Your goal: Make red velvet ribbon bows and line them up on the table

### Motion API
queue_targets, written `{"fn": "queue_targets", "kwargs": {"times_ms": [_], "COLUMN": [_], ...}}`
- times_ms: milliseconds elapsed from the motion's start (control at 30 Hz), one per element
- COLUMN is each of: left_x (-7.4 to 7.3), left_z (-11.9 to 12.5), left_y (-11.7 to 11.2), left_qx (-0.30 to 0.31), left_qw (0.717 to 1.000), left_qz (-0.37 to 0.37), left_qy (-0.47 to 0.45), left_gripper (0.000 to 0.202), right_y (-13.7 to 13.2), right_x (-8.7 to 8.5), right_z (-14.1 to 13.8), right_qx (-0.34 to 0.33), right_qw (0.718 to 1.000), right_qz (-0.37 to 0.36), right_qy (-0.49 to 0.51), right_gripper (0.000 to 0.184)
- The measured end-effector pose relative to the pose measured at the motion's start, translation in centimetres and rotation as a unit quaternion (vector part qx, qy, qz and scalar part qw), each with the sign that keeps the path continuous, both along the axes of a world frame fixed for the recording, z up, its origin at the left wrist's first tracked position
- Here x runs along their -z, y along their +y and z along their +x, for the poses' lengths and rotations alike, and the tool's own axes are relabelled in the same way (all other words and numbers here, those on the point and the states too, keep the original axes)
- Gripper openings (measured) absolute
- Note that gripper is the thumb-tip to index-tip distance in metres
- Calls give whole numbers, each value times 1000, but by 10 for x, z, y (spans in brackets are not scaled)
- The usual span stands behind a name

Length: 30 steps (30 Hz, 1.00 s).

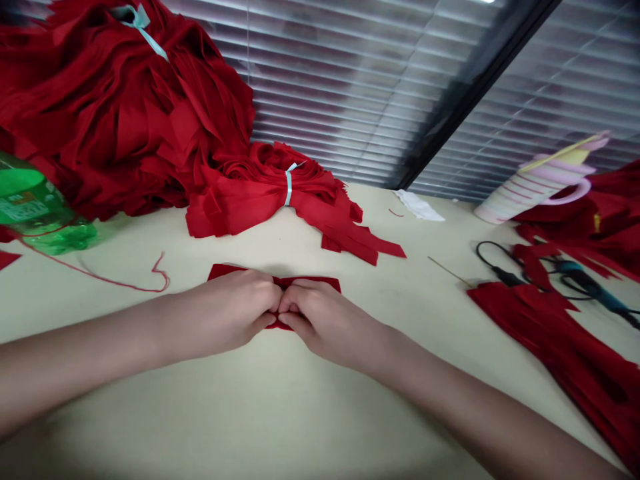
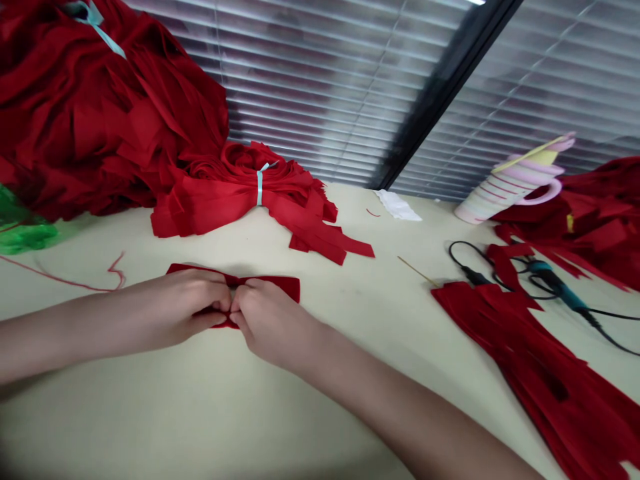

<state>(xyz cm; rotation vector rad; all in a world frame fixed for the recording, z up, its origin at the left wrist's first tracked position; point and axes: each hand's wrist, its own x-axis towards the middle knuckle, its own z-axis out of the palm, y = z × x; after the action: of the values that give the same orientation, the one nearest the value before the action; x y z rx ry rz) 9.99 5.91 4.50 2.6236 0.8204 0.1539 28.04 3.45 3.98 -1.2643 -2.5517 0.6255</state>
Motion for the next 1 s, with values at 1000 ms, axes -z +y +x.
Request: {"fn": "queue_targets", "kwargs": {"times_ms": [1000], "left_x": [5], "left_z": [-5], "left_y": [-8], "left_qx": [60], "left_qw": [986], "left_qz": [128], "left_qy": [86], "left_gripper": [24], "right_y": [-7], "right_x": [18], "right_z": [9], "right_qx": [-85], "right_qw": [974], "right_qz": [195], "right_qy": [-75], "right_gripper": [19]}}
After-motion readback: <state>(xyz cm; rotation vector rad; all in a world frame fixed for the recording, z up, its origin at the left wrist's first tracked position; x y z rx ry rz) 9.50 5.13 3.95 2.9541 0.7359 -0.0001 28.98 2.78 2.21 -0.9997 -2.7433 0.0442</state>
